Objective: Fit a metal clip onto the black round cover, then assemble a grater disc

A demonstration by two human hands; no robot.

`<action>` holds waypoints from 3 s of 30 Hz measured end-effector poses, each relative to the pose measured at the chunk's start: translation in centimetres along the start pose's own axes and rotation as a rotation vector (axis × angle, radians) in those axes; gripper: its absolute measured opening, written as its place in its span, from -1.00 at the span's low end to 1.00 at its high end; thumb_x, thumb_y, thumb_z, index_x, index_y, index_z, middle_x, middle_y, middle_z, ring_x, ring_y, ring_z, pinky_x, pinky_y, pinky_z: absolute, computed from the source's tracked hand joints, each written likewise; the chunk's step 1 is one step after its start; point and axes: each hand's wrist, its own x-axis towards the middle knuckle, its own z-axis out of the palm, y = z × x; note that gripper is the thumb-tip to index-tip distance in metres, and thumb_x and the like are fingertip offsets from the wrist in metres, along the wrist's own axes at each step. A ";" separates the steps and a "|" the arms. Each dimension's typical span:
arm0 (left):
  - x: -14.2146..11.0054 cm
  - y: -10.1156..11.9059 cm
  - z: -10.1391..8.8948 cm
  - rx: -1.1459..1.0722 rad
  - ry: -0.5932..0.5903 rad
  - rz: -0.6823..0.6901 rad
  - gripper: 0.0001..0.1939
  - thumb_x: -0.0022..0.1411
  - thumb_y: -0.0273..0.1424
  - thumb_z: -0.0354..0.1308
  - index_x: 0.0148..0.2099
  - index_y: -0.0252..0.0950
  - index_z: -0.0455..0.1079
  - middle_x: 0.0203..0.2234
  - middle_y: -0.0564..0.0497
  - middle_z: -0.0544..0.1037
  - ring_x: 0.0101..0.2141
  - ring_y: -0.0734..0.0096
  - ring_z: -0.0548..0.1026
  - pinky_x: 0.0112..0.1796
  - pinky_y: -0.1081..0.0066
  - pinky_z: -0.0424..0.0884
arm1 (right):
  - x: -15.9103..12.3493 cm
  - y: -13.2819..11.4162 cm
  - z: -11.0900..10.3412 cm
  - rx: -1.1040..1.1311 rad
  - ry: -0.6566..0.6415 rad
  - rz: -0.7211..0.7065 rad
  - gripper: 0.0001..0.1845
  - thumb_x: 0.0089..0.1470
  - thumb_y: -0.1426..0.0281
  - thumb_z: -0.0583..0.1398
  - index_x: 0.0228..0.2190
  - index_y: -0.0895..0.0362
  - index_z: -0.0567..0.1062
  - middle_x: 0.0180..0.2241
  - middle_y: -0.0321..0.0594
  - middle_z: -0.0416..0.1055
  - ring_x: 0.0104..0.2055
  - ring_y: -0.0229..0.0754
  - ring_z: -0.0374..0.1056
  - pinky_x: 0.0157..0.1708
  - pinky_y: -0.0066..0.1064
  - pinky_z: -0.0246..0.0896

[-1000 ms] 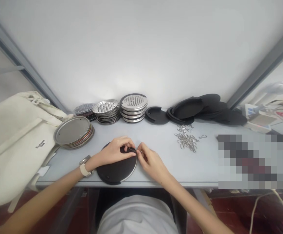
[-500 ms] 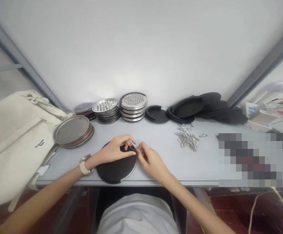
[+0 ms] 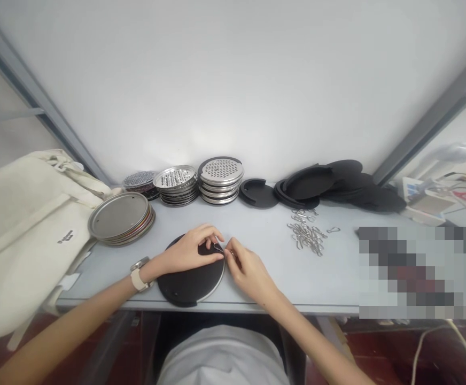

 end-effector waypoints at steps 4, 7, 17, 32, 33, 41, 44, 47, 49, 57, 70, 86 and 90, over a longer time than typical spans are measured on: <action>-0.1 -0.1 0.0 0.020 0.016 -0.004 -0.78 0.12 -0.40 0.21 -0.16 -0.25 0.31 -0.30 0.06 0.37 -0.35 0.47 0.36 -0.24 0.41 0.35 | 0.1 -0.1 0.1 -0.021 -0.009 0.005 -0.81 0.27 0.31 -0.08 -0.40 0.03 0.17 -0.58 -0.43 0.15 -0.57 -0.25 0.14 -0.52 -0.47 -0.02; -0.1 0.0 0.0 0.032 0.013 -0.002 -0.80 0.13 -0.40 0.20 -0.17 -0.25 0.31 -0.28 0.05 0.37 -0.34 0.47 0.37 -0.23 0.41 0.35 | 0.1 -0.3 0.2 -0.054 -0.009 0.007 -0.83 0.27 0.32 -0.08 -0.39 0.03 0.16 -0.56 -0.41 0.18 -0.55 -0.24 0.16 -0.51 -0.46 0.01; -0.2 0.1 -0.1 0.052 -0.002 -0.002 -0.82 0.14 -0.41 0.19 -0.18 -0.25 0.31 -0.31 0.06 0.38 -0.35 0.48 0.36 -0.27 0.44 0.34 | 0.8 -0.3 -0.9 -0.076 -0.135 -0.037 -0.84 0.27 0.35 -0.09 -0.39 0.03 0.14 -0.54 -0.41 0.19 -0.54 -0.25 0.15 -0.48 -0.46 0.03; 0.2 -0.1 0.0 -0.027 0.008 -0.088 -0.76 0.07 -0.37 0.25 -0.17 -0.25 0.38 -0.39 0.08 0.46 -0.37 0.50 0.39 -0.32 0.50 0.32 | 0.5 -0.1 -0.3 -0.144 -0.072 -0.053 -0.82 0.27 0.37 -0.11 -0.40 0.04 0.13 -0.53 -0.37 0.19 -0.53 -0.24 0.12 -0.47 -0.44 0.02; 0.2 -0.1 0.0 -0.028 0.011 -0.090 -0.75 0.07 -0.37 0.25 -0.17 -0.25 0.38 -0.39 0.08 0.46 -0.38 0.50 0.39 -0.32 0.49 0.32 | 0.4 0.0 -0.3 -0.148 -0.069 -0.054 -0.83 0.27 0.37 -0.11 -0.40 0.04 0.13 -0.53 -0.37 0.20 -0.53 -0.24 0.12 -0.47 -0.44 0.03; 0.3 0.1 0.0 -0.076 -0.019 -0.064 -0.78 0.09 -0.39 0.23 -0.17 -0.26 0.36 -0.42 0.10 0.44 -0.40 0.53 0.38 -0.32 0.51 0.33 | 0.2 -0.2 -0.5 -0.125 -0.029 -0.039 -0.83 0.23 0.39 -0.07 -0.44 0.05 0.16 -0.58 -0.40 0.16 -0.55 -0.26 0.11 -0.53 -0.48 0.02; 0.2 0.2 0.0 -0.060 -0.016 -0.066 -0.74 0.09 -0.40 0.22 -0.14 -0.25 0.33 -0.40 0.10 0.43 -0.37 0.50 0.39 -0.29 0.48 0.34 | 0.1 -0.2 -0.5 -0.094 -0.022 -0.031 -0.82 0.24 0.36 -0.07 -0.44 0.05 0.15 -0.59 -0.41 0.15 -0.55 -0.26 0.12 -0.54 -0.48 0.01; 0.0 0.2 0.0 -0.023 0.003 -0.042 -0.67 0.09 -0.40 0.21 -0.07 -0.24 0.29 -0.32 0.06 0.40 -0.31 0.45 0.39 -0.22 0.43 0.36 | 0.2 -0.2 -0.3 -0.088 -0.025 -0.028 -0.83 0.25 0.35 -0.07 -0.41 0.04 0.16 -0.56 -0.40 0.17 -0.54 -0.25 0.13 -0.52 -0.47 0.03; -0.1 0.3 0.0 -0.005 0.003 -0.025 -0.68 0.10 -0.40 0.19 -0.07 -0.24 0.28 -0.25 0.03 0.37 -0.28 0.45 0.38 -0.19 0.42 0.36 | 0.4 -0.1 -0.2 -0.088 -0.029 -0.030 -0.85 0.26 0.35 -0.08 -0.38 0.04 0.17 -0.54 -0.38 0.20 -0.52 -0.24 0.15 -0.49 -0.46 0.06; 0.1 0.3 0.0 0.018 0.005 0.009 -0.82 0.12 -0.43 0.19 -0.18 -0.26 0.33 -0.34 0.06 0.44 -0.32 0.45 0.38 -0.25 0.44 0.33 | 0.6 -0.2 -0.2 -0.083 -0.042 -0.035 -0.85 0.26 0.37 -0.09 -0.38 0.04 0.16 -0.53 -0.39 0.22 -0.53 -0.25 0.17 -0.49 -0.47 0.05; 0.2 0.1 -0.1 -0.059 -0.023 -0.001 -0.82 0.12 -0.46 0.20 -0.19 -0.28 0.35 -0.34 0.06 0.44 -0.35 0.48 0.38 -0.26 0.45 0.34 | 0.4 -0.4 -0.3 -0.112 -0.019 -0.031 -0.84 0.23 0.36 -0.06 -0.42 0.04 0.18 -0.58 -0.39 0.19 -0.56 -0.25 0.12 -0.53 -0.47 0.06; 0.2 0.2 -0.1 -0.061 -0.040 0.020 -0.82 0.14 -0.45 0.20 -0.17 -0.27 0.35 -0.33 0.06 0.42 -0.33 0.48 0.38 -0.24 0.46 0.34 | 0.4 -0.3 -0.2 -0.227 0.035 -0.057 -0.81 0.22 0.41 -0.03 -0.46 0.07 0.19 -0.53 -0.31 0.29 -0.41 -0.17 0.21 -0.38 -0.37 0.10; 0.2 0.1 0.0 -0.067 -0.045 0.022 -0.81 0.13 -0.44 0.20 -0.16 -0.27 0.35 -0.32 0.06 0.42 -0.31 0.48 0.38 -0.24 0.46 0.33 | 0.4 -0.2 -0.3 -0.213 0.030 -0.052 -0.79 0.23 0.41 -0.06 -0.46 0.07 0.19 -0.52 -0.31 0.29 -0.41 -0.16 0.21 -0.36 -0.34 0.10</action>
